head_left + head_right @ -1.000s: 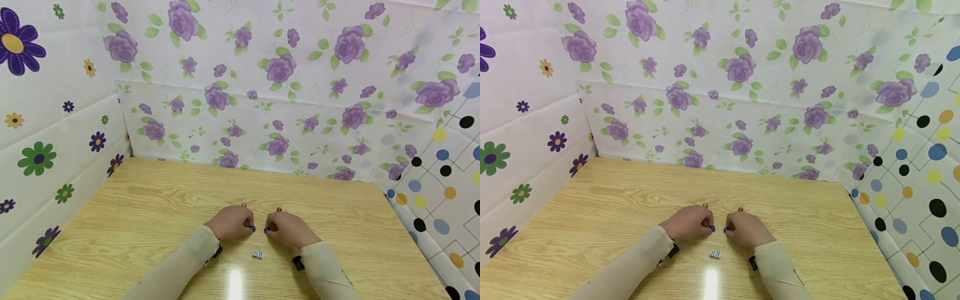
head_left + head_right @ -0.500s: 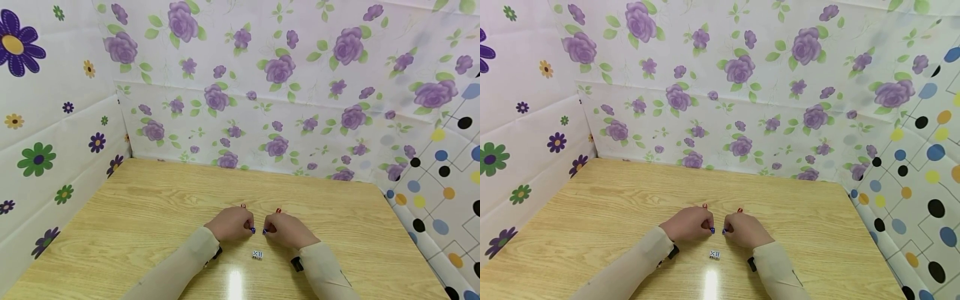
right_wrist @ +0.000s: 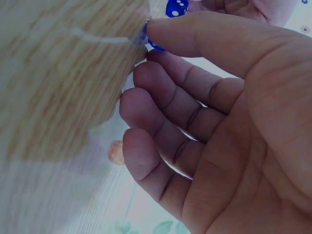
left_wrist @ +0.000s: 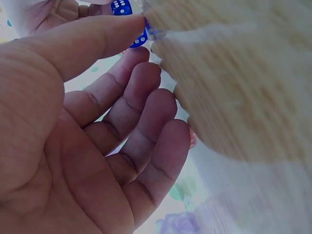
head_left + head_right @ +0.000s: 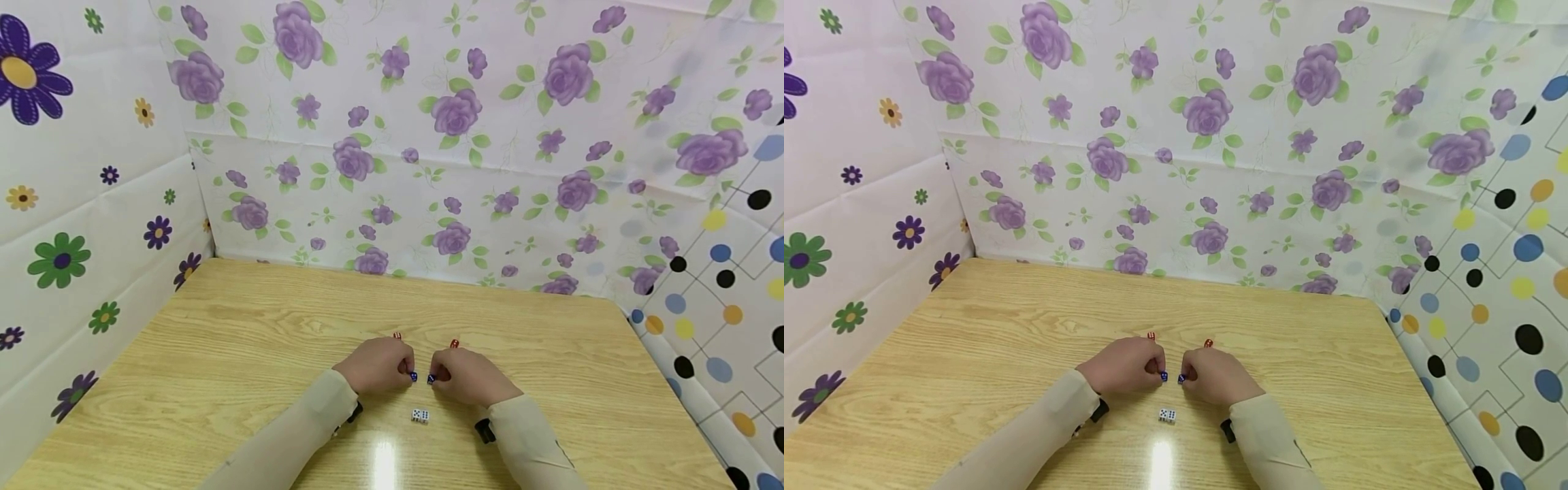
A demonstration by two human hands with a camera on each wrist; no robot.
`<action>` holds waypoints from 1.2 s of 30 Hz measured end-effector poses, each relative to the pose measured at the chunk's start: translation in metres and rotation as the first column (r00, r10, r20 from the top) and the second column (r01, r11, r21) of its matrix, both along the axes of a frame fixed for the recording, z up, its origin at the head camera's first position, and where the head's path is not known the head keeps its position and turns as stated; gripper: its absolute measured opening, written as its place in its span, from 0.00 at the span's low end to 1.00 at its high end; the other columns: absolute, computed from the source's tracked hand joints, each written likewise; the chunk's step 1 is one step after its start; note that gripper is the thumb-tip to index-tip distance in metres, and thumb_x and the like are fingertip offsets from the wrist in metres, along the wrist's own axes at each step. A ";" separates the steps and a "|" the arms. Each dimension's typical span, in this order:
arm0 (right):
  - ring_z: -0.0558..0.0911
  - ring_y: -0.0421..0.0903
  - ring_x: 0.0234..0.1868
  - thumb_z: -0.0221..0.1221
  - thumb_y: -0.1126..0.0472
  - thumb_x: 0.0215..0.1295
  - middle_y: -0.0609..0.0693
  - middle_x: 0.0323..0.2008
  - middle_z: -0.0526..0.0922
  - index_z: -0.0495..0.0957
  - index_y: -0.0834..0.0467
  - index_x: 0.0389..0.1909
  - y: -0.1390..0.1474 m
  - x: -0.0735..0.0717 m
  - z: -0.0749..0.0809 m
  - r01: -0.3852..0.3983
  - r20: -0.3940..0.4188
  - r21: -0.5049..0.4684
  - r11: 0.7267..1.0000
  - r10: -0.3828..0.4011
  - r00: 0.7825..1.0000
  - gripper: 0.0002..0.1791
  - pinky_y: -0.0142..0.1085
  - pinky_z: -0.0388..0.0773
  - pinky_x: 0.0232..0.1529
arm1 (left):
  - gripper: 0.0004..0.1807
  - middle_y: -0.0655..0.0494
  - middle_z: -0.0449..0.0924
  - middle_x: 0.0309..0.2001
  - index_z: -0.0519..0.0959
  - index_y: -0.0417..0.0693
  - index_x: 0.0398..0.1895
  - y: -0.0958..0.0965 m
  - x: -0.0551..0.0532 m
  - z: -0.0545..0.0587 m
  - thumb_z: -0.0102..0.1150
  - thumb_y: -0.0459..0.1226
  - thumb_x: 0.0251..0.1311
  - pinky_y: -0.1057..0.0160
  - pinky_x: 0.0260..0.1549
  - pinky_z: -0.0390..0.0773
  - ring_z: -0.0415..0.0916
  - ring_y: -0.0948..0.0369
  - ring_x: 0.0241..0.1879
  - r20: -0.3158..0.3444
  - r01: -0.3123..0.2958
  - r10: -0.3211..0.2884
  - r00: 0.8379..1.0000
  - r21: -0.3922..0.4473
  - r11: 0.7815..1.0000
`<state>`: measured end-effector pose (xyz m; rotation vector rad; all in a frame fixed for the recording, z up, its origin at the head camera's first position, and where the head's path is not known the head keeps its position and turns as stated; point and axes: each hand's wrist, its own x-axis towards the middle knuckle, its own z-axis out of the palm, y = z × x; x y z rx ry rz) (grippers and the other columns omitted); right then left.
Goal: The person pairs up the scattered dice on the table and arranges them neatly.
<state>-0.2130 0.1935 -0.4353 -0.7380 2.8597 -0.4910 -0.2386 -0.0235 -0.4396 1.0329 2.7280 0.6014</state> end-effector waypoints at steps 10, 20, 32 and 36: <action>0.73 0.37 0.29 0.70 0.62 0.65 0.38 0.29 0.78 0.83 0.51 0.36 -0.001 0.001 0.000 -0.004 0.000 0.012 1.000 0.004 1.000 0.05 0.37 0.74 0.35 | 0.03 0.69 0.76 0.27 0.86 0.53 0.33 0.003 0.000 -0.002 0.71 0.39 0.62 0.67 0.34 0.76 0.72 0.69 0.27 0.011 -0.003 0.003 1.000 -0.002 1.000; 0.74 0.37 0.29 0.70 0.62 0.66 0.37 0.30 0.78 0.82 0.49 0.36 -0.003 0.000 -0.004 -0.002 0.005 -0.006 1.000 0.002 1.000 0.06 0.37 0.74 0.35 | 0.03 0.69 0.76 0.26 0.85 0.54 0.32 0.005 0.000 -0.005 0.71 0.39 0.62 0.67 0.33 0.75 0.72 0.69 0.26 0.009 0.002 -0.002 1.000 -0.004 1.000; 0.74 0.36 0.29 0.70 0.60 0.65 0.36 0.29 0.77 0.81 0.48 0.36 -0.002 -0.001 -0.007 0.002 0.012 -0.005 1.000 -0.001 1.000 0.06 0.36 0.74 0.35 | 0.03 0.69 0.75 0.26 0.84 0.55 0.33 0.006 0.000 -0.005 0.70 0.37 0.62 0.68 0.32 0.74 0.71 0.69 0.25 -0.003 0.002 -0.002 1.000 -0.011 1.000; 0.74 0.36 0.29 0.70 0.59 0.66 0.36 0.29 0.77 0.81 0.48 0.36 -0.001 -0.001 -0.006 0.003 0.018 0.001 1.000 -0.003 1.000 0.06 0.36 0.74 0.34 | 0.03 0.69 0.75 0.26 0.84 0.54 0.33 0.006 0.001 -0.005 0.70 0.37 0.62 0.68 0.32 0.74 0.71 0.69 0.26 -0.002 0.002 -0.002 1.000 -0.015 1.000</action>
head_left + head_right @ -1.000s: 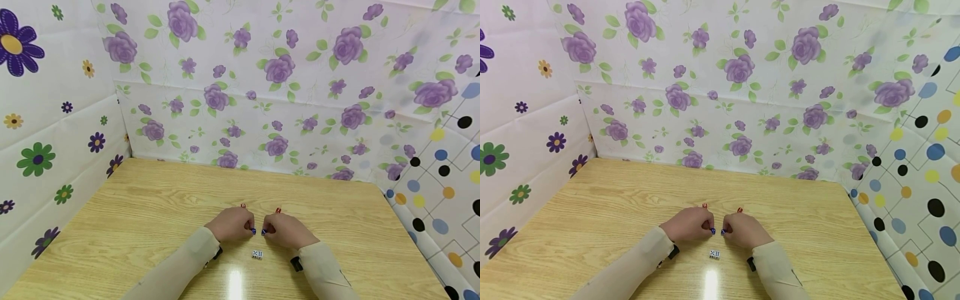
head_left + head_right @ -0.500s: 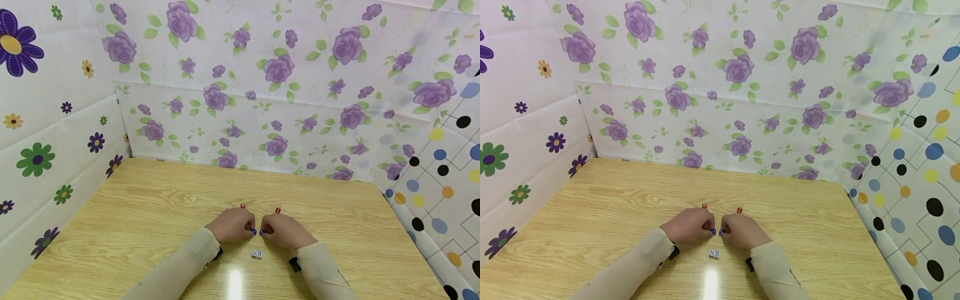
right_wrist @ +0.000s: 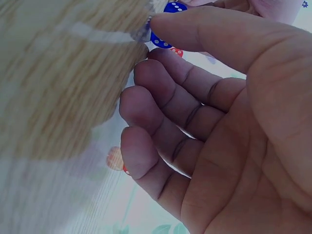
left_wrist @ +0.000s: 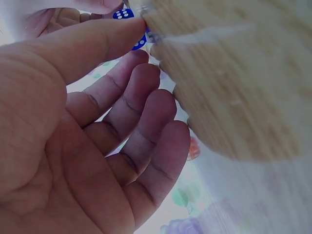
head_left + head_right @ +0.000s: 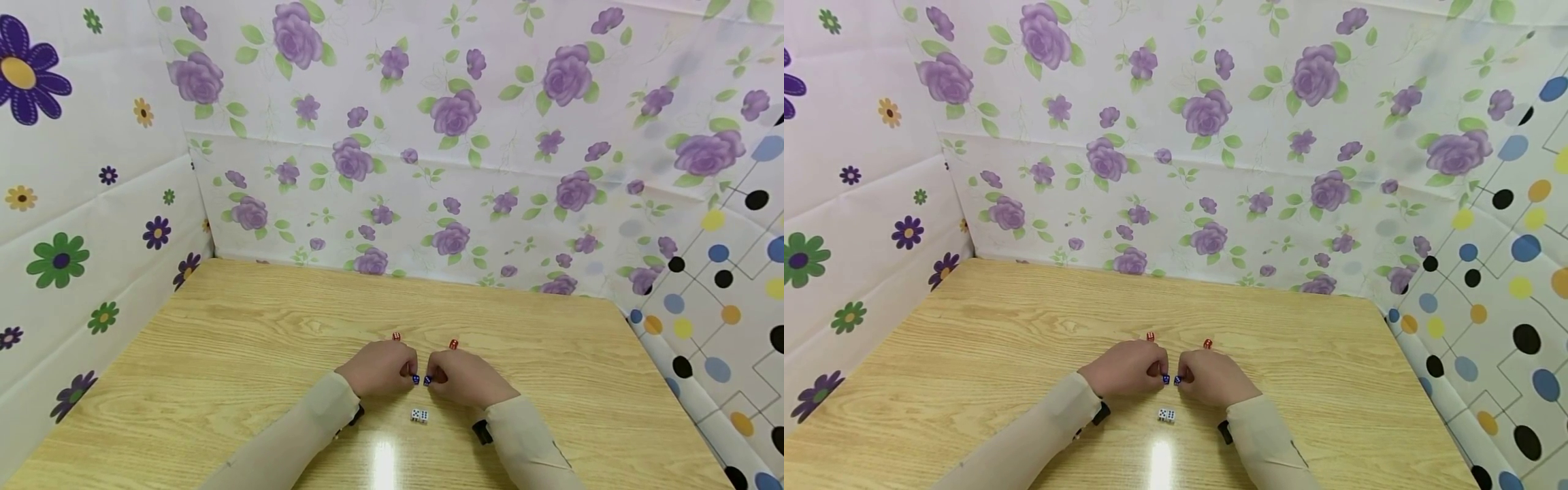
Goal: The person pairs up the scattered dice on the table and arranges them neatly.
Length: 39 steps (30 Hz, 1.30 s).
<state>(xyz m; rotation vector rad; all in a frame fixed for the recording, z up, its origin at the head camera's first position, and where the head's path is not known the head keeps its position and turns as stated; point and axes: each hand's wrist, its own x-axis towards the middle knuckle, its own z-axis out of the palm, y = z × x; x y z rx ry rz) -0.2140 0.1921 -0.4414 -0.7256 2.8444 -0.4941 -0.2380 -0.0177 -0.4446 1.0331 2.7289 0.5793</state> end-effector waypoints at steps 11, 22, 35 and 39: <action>0.73 0.37 0.28 0.69 0.60 0.67 0.36 0.28 0.76 0.80 0.48 0.35 0.000 0.000 0.001 -0.015 -0.019 0.009 1.000 0.015 1.000 0.06 0.36 0.73 0.33 | 0.03 0.69 0.75 0.27 0.84 0.54 0.34 0.002 0.002 0.000 0.70 0.39 0.64 0.68 0.31 0.74 0.71 0.69 0.26 -0.026 0.007 -0.007 1.000 -0.020 1.000; 0.73 0.37 0.28 0.69 0.59 0.67 0.36 0.28 0.76 0.80 0.48 0.35 0.000 -0.001 -0.002 -0.004 -0.008 0.011 1.000 0.004 1.000 0.06 0.36 0.73 0.34 | 0.05 0.69 0.76 0.27 0.82 0.55 0.34 0.004 0.003 -0.001 0.70 0.39 0.64 0.68 0.32 0.74 0.71 0.69 0.26 -0.002 -0.005 0.005 1.000 -0.008 1.000; 0.73 0.36 0.28 0.69 0.60 0.67 0.36 0.27 0.77 0.81 0.49 0.33 -0.002 0.000 -0.001 -0.005 -0.010 -0.012 1.000 0.005 1.000 0.06 0.35 0.73 0.33 | 0.05 0.68 0.75 0.28 0.81 0.52 0.37 0.006 0.011 0.003 0.69 0.38 0.66 0.67 0.31 0.73 0.70 0.68 0.26 0.012 -0.013 0.013 1.000 0.000 1.000; 0.74 0.36 0.29 0.69 0.60 0.67 0.37 0.28 0.79 0.82 0.50 0.33 -0.003 0.001 0.000 -0.012 -0.012 -0.017 1.000 0.012 1.000 0.05 0.36 0.75 0.34 | 0.05 0.67 0.75 0.28 0.80 0.51 0.37 0.006 0.013 0.004 0.69 0.38 0.66 0.67 0.30 0.73 0.70 0.68 0.26 0.012 -0.012 0.012 1.000 0.004 1.000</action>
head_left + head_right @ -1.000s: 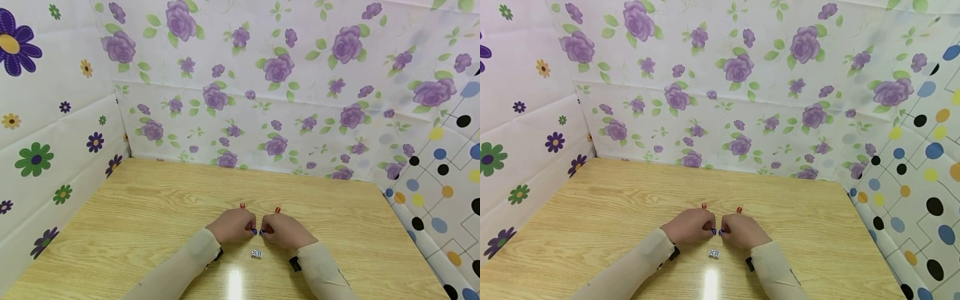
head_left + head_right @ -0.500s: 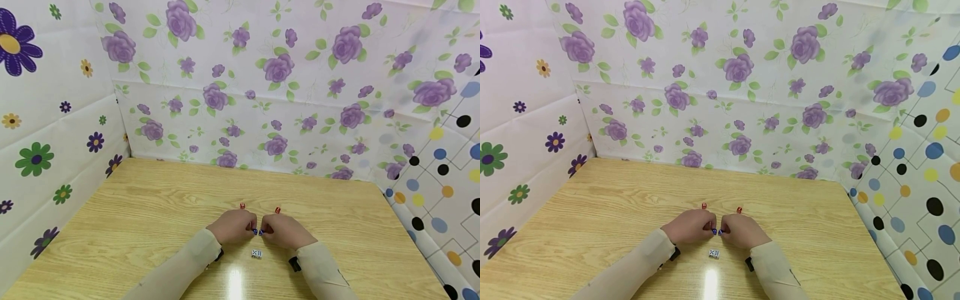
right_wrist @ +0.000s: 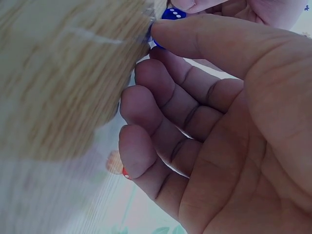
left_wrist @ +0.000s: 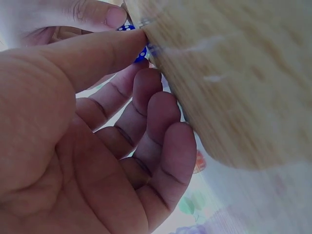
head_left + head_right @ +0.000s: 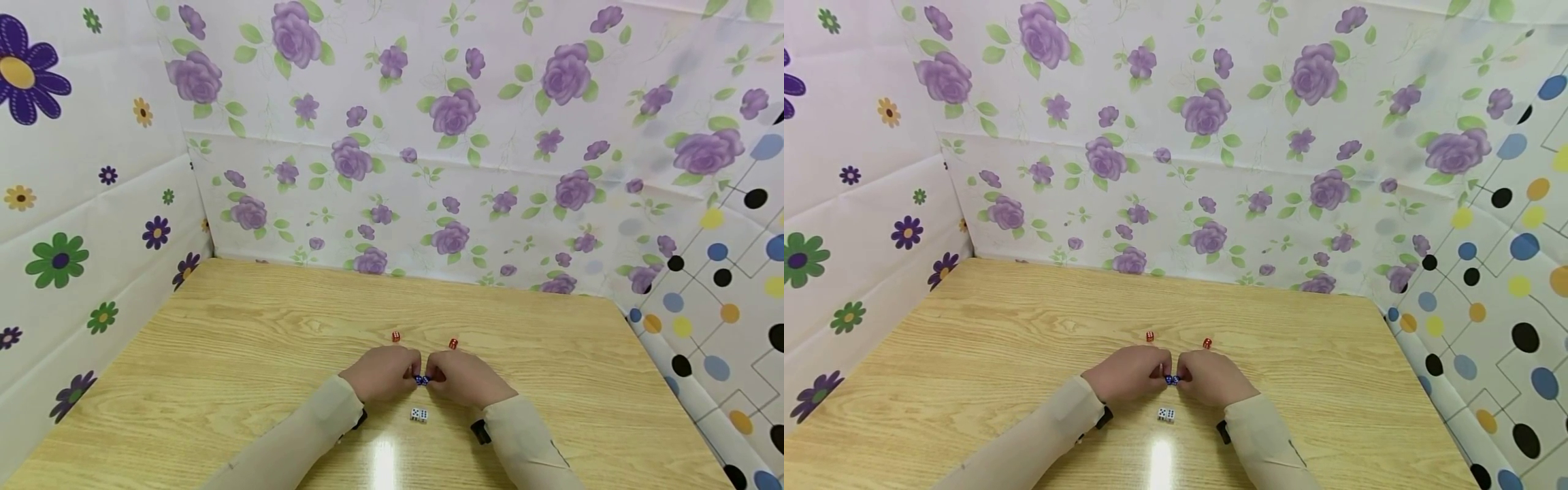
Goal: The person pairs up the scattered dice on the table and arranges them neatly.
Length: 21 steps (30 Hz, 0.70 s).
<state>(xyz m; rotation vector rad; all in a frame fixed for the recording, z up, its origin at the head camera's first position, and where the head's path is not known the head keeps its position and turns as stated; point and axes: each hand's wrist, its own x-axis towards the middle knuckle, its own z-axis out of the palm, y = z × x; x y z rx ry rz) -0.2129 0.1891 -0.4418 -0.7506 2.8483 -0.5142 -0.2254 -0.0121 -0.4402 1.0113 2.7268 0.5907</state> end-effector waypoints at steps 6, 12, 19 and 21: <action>0.75 0.35 0.30 0.69 0.61 0.67 0.38 0.30 0.81 0.82 0.51 0.34 -0.001 0.000 0.001 -0.008 0.001 -0.005 1.000 0.008 1.000 0.05 0.36 0.76 0.35 | 0.05 0.67 0.74 0.26 0.80 0.51 0.36 0.001 -0.001 -0.002 0.68 0.37 0.67 0.67 0.30 0.72 0.68 0.68 0.25 -0.008 0.006 -0.006 1.000 0.002 1.000; 0.75 0.36 0.30 0.69 0.62 0.67 0.38 0.30 0.80 0.81 0.51 0.34 -0.001 0.001 0.003 -0.004 0.013 -0.004 1.000 0.004 1.000 0.05 0.36 0.76 0.35 | 0.06 0.67 0.73 0.26 0.79 0.52 0.35 0.003 -0.001 -0.003 0.68 0.38 0.67 0.68 0.29 0.71 0.67 0.68 0.25 -0.017 0.005 -0.005 1.000 -0.001 1.000; 0.74 0.37 0.30 0.69 0.63 0.67 0.38 0.30 0.79 0.81 0.51 0.35 -0.001 0.002 0.004 0.001 0.034 -0.012 1.000 0.000 0.999 0.05 0.37 0.75 0.35 | 0.06 0.67 0.75 0.27 0.79 0.51 0.35 0.002 0.000 -0.002 0.68 0.38 0.67 0.68 0.30 0.72 0.68 0.68 0.26 -0.023 0.009 -0.009 1.000 0.005 1.000; 0.74 0.38 0.30 0.69 0.63 0.67 0.38 0.30 0.78 0.81 0.51 0.35 -0.001 0.002 0.004 0.002 0.038 -0.013 1.000 -0.001 0.999 0.05 0.37 0.75 0.35 | 0.05 0.67 0.75 0.27 0.79 0.52 0.36 0.002 0.000 -0.003 0.68 0.38 0.67 0.68 0.30 0.72 0.69 0.68 0.26 -0.015 0.008 -0.007 1.000 0.005 1.000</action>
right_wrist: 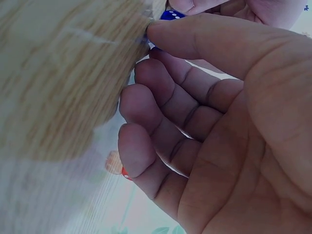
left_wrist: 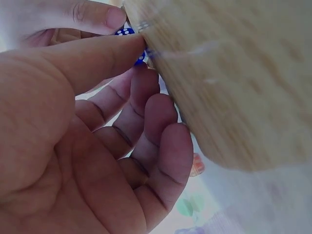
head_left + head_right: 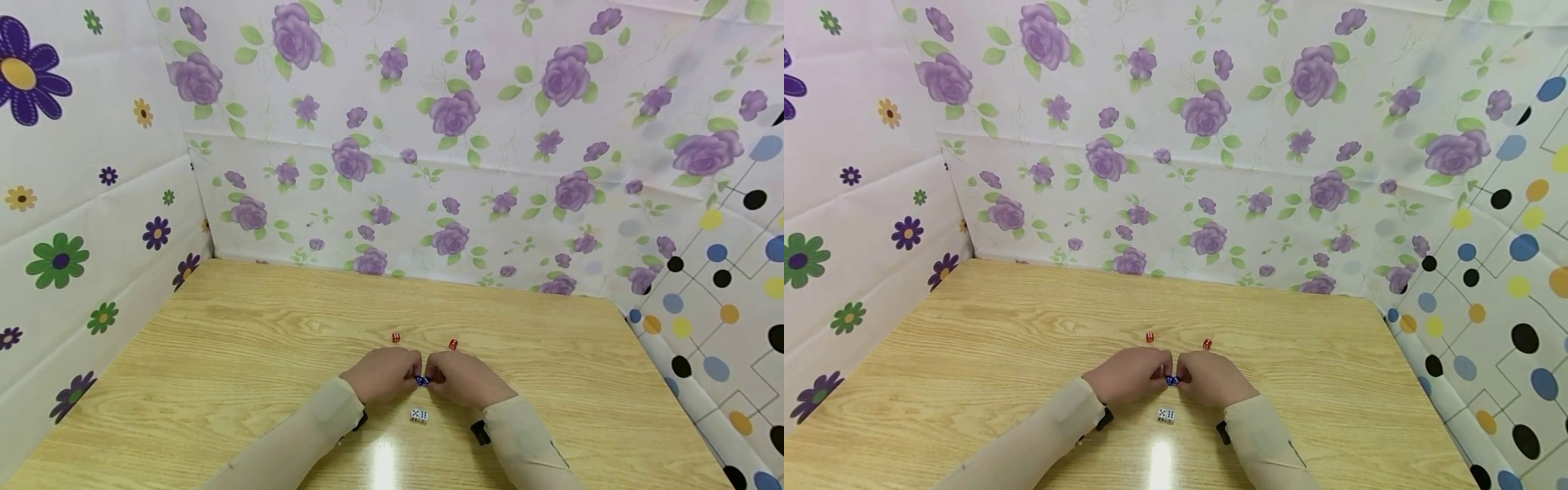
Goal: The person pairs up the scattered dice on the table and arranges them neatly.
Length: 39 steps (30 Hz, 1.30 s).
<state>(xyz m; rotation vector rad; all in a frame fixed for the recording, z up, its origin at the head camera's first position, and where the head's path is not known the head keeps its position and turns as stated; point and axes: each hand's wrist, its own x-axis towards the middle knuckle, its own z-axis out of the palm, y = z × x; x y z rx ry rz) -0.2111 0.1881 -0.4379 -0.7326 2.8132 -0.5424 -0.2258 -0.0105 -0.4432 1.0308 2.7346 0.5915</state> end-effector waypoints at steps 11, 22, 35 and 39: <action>0.75 0.38 0.30 0.70 0.62 0.65 0.39 0.29 0.79 0.80 0.50 0.33 0.005 0.001 0.002 0.051 -0.014 0.027 0.998 -0.051 0.999 0.07 0.40 0.76 0.36 | 0.04 0.67 0.76 0.28 0.80 0.55 0.38 -0.011 -0.007 0.001 0.67 0.40 0.65 0.65 0.32 0.74 0.70 0.67 0.26 0.105 -0.019 0.018 0.994 0.008 1.000; 0.74 0.41 0.29 0.69 0.60 0.64 0.41 0.28 0.78 0.79 0.50 0.29 0.011 0.002 0.008 0.188 0.003 0.069 0.980 -0.188 0.982 0.08 0.41 0.74 0.35 | 0.05 0.67 0.75 0.27 0.78 0.58 0.32 -0.028 -0.020 0.001 0.64 0.42 0.65 0.63 0.35 0.73 0.70 0.67 0.27 0.087 -0.065 0.063 0.994 0.018 0.998; 0.73 0.45 0.25 0.63 0.56 0.66 0.48 0.25 0.76 0.76 0.56 0.27 0.020 0.000 0.008 0.427 0.020 0.106 0.898 -0.431 0.902 0.10 0.38 0.67 0.28 | 0.08 0.58 0.73 0.29 0.74 0.50 0.34 -0.044 -0.033 -0.001 0.65 0.38 0.67 0.59 0.32 0.70 0.69 0.61 0.28 0.100 -0.222 0.214 0.972 0.070 0.973; 0.73 0.45 0.25 0.63 0.56 0.65 0.48 0.25 0.77 0.76 0.56 0.28 0.024 -0.004 0.007 0.451 0.023 0.103 0.886 -0.456 0.890 0.10 0.38 0.67 0.27 | 0.10 0.58 0.74 0.32 0.76 0.45 0.45 -0.043 -0.035 -0.001 0.64 0.38 0.67 0.58 0.36 0.73 0.71 0.60 0.30 0.115 -0.240 0.231 0.966 0.066 0.969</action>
